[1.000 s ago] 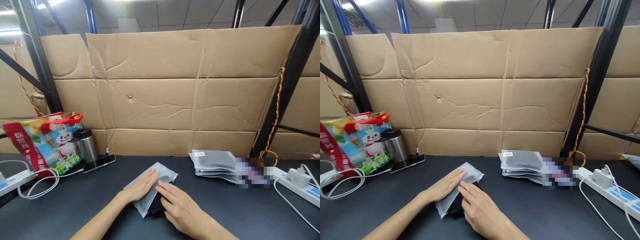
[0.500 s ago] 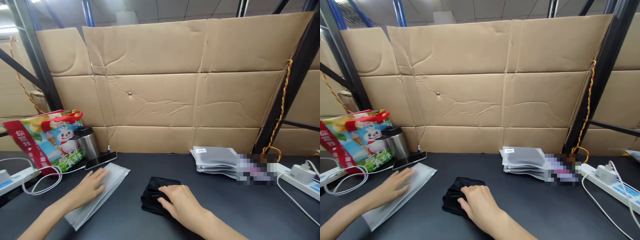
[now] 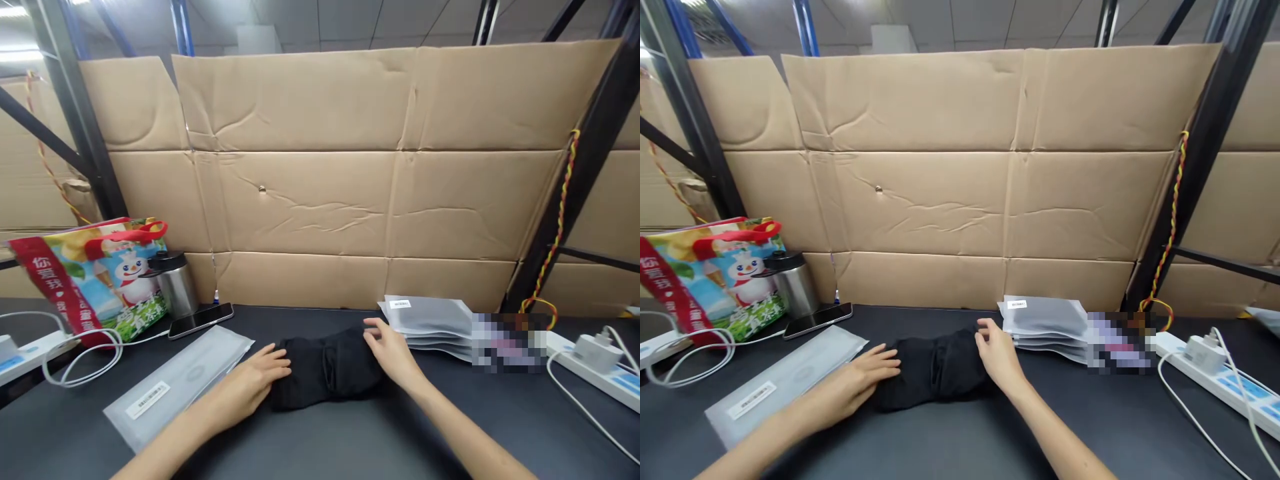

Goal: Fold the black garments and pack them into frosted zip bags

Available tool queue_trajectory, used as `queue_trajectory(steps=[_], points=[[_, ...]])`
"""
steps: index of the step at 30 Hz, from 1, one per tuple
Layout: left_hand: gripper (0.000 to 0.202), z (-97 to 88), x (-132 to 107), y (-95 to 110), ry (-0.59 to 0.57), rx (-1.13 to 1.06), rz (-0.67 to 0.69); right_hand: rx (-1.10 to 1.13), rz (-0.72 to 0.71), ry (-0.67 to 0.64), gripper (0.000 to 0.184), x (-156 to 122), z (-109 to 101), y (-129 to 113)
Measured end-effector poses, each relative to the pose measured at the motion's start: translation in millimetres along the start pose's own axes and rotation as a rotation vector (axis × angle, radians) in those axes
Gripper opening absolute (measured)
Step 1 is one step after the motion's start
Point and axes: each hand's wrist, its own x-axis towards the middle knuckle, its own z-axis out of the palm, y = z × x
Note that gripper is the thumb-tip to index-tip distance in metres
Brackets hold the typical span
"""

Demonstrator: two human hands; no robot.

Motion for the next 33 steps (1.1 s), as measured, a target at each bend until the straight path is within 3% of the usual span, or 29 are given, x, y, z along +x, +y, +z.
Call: queue_trajectory(steps=[3,5,8,11,14,19,21,23,25,27,30,33], points=[[0.051,-3.3,-1.7,-10.5,0.043,0.015,-0.074,-0.04,-0.049,-0.014,0.029,-16.4,0.0,-10.7],[0.047,-2.6,1.3,-4.4,0.064,0.004,-0.11,-0.093,-0.111,-0.087,0.04,-28.0,5.6,-27.8],[0.044,3.8,5.6,7.9,-0.009,0.004,-0.108,-0.209,-0.201,-0.243,0.055,-39.3,15.8,-50.0],[0.047,10.1,3.6,9.0,-0.075,0.018,-0.108,-0.254,-0.163,-0.301,0.024,-38.7,18.4,-55.8],[0.045,9.6,-3.5,1.3,-0.077,0.035,-0.139,-0.257,-0.046,-0.237,0.02,-29.7,6.0,-48.3],[0.044,-2.5,-13.1,-14.4,-0.06,0.033,-0.175,-0.347,0.124,-0.101,0.012,-18.0,-43.1,-27.3],[0.041,-5.9,-11.7,-24.2,-0.025,0.047,-0.176,-0.356,0.145,-0.059,0.017,-14.5,-61.2,-18.8],[0.038,-5.6,-6.0,-37.3,0.032,0.064,-0.188,-0.38,0.067,0.004,0.028,-9.0,-70.4,-11.3],[0.036,-1.4,2.6,-51.8,0.079,0.058,-0.241,-0.444,-0.083,0.006,0.031,-2.0,-68.8,-5.1],[0.034,5.1,11.2,-64.5,0.094,0.037,-0.31,-0.537,-0.192,-0.081,0.032,4.8,-59.4,-0.6],[0.028,13.4,19.4,-75.3,0.09,0.009,-0.368,-0.657,-0.223,-0.213,0.028,10.7,-43.0,3.7],[0.021,16.3,21.5,-76.7,0.108,-0.014,-0.378,-0.677,-0.239,-0.278,0.014,10.4,-33.9,6.8]])
